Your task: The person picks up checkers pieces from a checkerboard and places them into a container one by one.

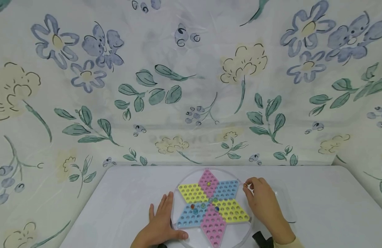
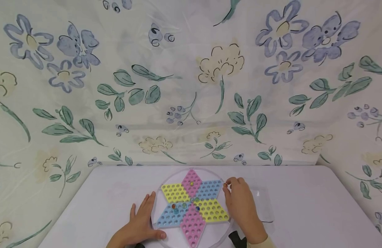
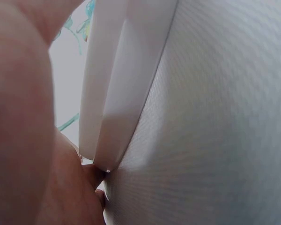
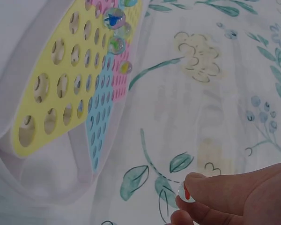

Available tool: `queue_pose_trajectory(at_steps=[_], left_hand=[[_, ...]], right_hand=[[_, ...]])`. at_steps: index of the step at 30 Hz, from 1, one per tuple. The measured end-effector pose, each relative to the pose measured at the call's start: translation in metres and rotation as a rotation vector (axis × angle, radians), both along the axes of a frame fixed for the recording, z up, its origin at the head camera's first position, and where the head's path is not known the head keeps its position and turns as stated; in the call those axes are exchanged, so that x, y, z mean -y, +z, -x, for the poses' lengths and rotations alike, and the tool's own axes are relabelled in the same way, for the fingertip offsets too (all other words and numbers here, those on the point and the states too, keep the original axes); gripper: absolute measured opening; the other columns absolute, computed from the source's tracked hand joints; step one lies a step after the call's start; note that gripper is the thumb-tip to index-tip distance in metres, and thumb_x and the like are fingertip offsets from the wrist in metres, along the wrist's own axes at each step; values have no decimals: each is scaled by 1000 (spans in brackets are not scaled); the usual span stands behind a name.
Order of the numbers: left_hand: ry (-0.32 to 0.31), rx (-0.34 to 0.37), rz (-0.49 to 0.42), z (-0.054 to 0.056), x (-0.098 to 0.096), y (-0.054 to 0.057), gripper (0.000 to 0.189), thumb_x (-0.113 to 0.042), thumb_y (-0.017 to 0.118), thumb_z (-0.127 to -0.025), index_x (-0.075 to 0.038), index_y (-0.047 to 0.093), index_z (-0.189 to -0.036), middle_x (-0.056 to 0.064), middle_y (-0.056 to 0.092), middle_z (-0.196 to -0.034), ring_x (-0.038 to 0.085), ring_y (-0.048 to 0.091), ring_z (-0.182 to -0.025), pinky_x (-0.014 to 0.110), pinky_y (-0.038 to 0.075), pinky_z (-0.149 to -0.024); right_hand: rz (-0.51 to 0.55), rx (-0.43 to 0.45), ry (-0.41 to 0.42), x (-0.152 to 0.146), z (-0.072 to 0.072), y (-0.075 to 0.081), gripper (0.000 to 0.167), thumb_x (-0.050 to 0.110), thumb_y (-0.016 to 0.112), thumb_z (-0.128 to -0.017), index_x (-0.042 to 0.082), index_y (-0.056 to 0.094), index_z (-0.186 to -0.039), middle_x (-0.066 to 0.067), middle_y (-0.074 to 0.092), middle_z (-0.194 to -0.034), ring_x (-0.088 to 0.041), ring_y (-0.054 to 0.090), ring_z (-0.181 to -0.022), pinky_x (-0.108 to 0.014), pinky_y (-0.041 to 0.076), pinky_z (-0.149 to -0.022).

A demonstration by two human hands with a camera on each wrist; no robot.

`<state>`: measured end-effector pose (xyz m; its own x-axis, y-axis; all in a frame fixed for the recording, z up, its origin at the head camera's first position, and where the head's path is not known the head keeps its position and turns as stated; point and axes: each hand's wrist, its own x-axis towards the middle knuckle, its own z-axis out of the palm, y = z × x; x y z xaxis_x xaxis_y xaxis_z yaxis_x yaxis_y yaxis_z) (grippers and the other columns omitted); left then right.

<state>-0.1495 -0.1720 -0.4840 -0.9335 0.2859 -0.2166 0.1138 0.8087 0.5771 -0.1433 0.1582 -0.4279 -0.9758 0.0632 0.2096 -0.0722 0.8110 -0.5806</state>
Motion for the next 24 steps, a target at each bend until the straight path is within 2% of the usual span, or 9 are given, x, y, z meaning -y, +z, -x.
queue_pose_trajectory(at_steps=[9, 24], left_hand=[[3, -5, 8, 0, -1, -2, 147, -66, 88, -59, 5, 6, -158, 25, 11, -165, 44, 0, -152, 71, -14, -110], [9, 9, 18, 0, -1, 0, 148, -66, 88, -59, 5, 5, -158, 26, 11, -165, 44, 0, -152, 71, -14, -110]], right_hand=[[-20, 16, -26, -9, 3, -4, 19, 9, 69, -94, -4, 67, -107, -12, 60, -89, -21, 56, -76, -36, 53, -65], [-54, -15, -43, -19, 5, -9, 17, 7, 67, -95, -6, 66, -107, -13, 60, -88, -25, 58, -77, -39, 53, -66]])
